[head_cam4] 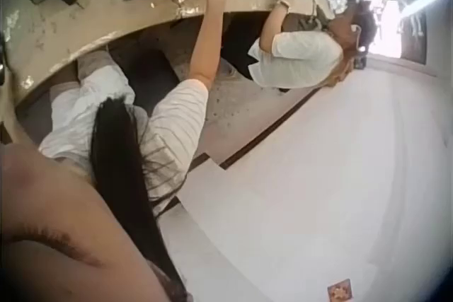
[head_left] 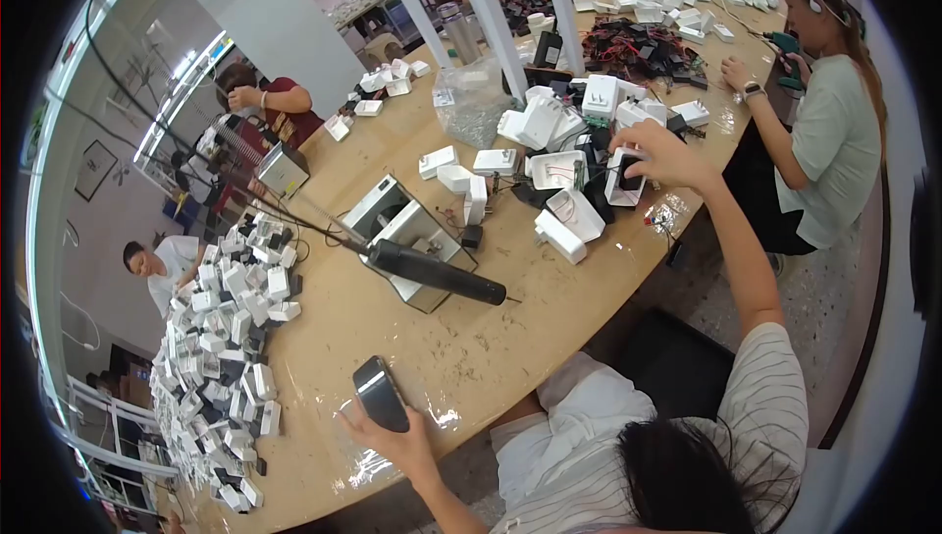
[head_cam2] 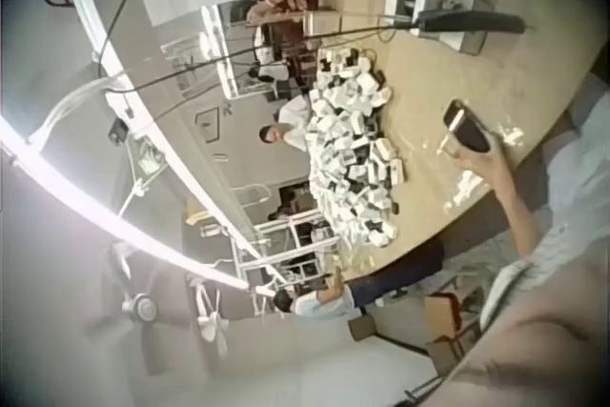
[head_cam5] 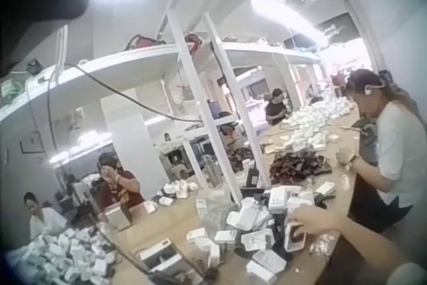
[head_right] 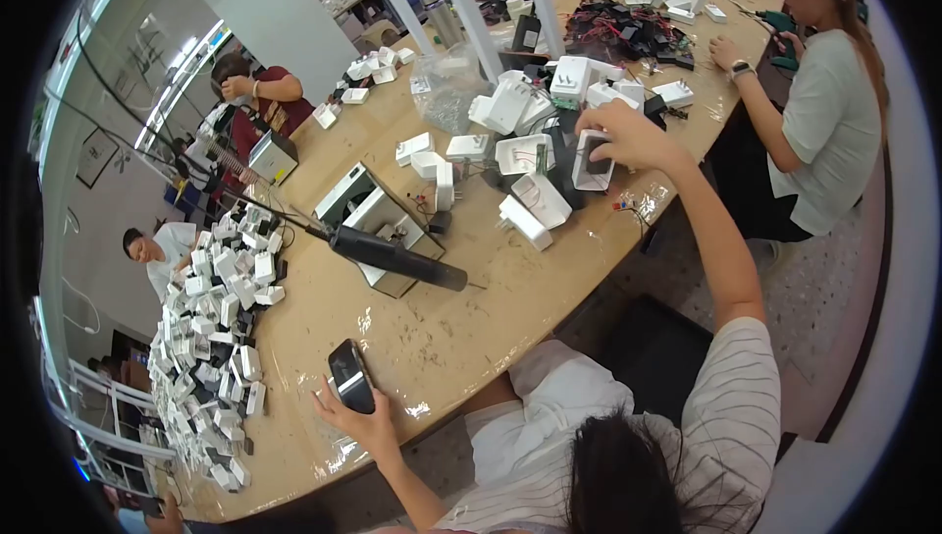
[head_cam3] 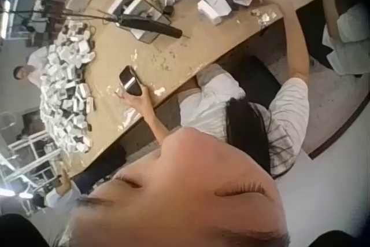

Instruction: Applying tags and using a handheld electronic tool on small white boxes at a factory workstation.

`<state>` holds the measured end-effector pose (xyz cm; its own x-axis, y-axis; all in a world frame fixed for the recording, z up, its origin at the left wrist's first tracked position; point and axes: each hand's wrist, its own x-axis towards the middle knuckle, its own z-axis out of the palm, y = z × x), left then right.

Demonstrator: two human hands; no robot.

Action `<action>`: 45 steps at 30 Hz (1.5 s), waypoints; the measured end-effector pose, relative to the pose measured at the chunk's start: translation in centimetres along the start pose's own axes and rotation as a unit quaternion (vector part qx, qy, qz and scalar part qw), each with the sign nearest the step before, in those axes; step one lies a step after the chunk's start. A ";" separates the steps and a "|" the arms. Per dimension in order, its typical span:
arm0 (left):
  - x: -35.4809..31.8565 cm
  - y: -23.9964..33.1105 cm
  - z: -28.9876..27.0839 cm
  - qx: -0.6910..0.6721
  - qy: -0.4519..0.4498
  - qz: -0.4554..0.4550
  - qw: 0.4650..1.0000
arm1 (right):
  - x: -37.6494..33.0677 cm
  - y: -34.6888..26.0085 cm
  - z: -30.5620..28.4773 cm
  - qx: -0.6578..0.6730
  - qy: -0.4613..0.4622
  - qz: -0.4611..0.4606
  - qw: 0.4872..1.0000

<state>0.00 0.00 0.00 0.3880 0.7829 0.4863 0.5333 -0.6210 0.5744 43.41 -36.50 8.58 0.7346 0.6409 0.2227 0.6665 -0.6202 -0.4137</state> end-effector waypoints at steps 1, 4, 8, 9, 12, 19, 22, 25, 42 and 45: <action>0.3 -0.8 -0.6 -0.006 0.005 0.000 1.000 | 0.1 -0.7 -0.8 0.026 0.010 -0.017 0.999; 1.1 -3.3 -1.7 -0.003 0.012 -0.017 1.000 | 0.6 -0.2 -1.3 0.039 0.093 -0.070 0.992; 3.4 -7.7 -4.2 0.024 0.002 -0.038 0.999 | 1.3 -1.4 -3.9 -0.125 0.153 -0.005 0.980; 3.7 -8.8 -5.0 -0.004 -0.027 -0.060 0.998 | 2.0 -1.2 -4.9 -0.099 0.146 0.013 0.984; 3.0 -9.9 -7.5 -0.120 -0.118 -0.180 0.969 | 4.2 -4.3 -8.6 -0.013 0.090 0.190 0.978; -2.1 -8.4 -13.6 -0.509 -0.282 -0.256 0.772 | 0.4 -9.1 -10.6 0.314 0.150 0.077 0.934; -6.3 -7.4 -12.9 -0.597 -0.428 -0.228 0.638 | -2.5 -11.9 -6.6 0.527 0.097 0.019 0.844; -10.0 -3.9 -9.6 -0.570 -0.520 -0.327 0.545 | -6.1 -14.9 -3.8 0.626 -0.047 0.035 0.777; -15.7 -1.5 -1.3 -0.299 -0.415 0.236 0.826 | -14.3 -20.5 15.2 0.620 -0.151 -0.070 0.767; -12.5 1.9 -4.1 -0.267 -0.143 0.250 0.920 | -13.0 -21.3 12.9 0.635 -0.258 -0.103 0.721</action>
<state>-6.89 -11.13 -2.32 0.7073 0.3255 0.6275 -0.1800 -0.7755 0.6051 18.03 -25.73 3.13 0.2733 0.9462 0.1730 -0.1388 0.2168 -0.9663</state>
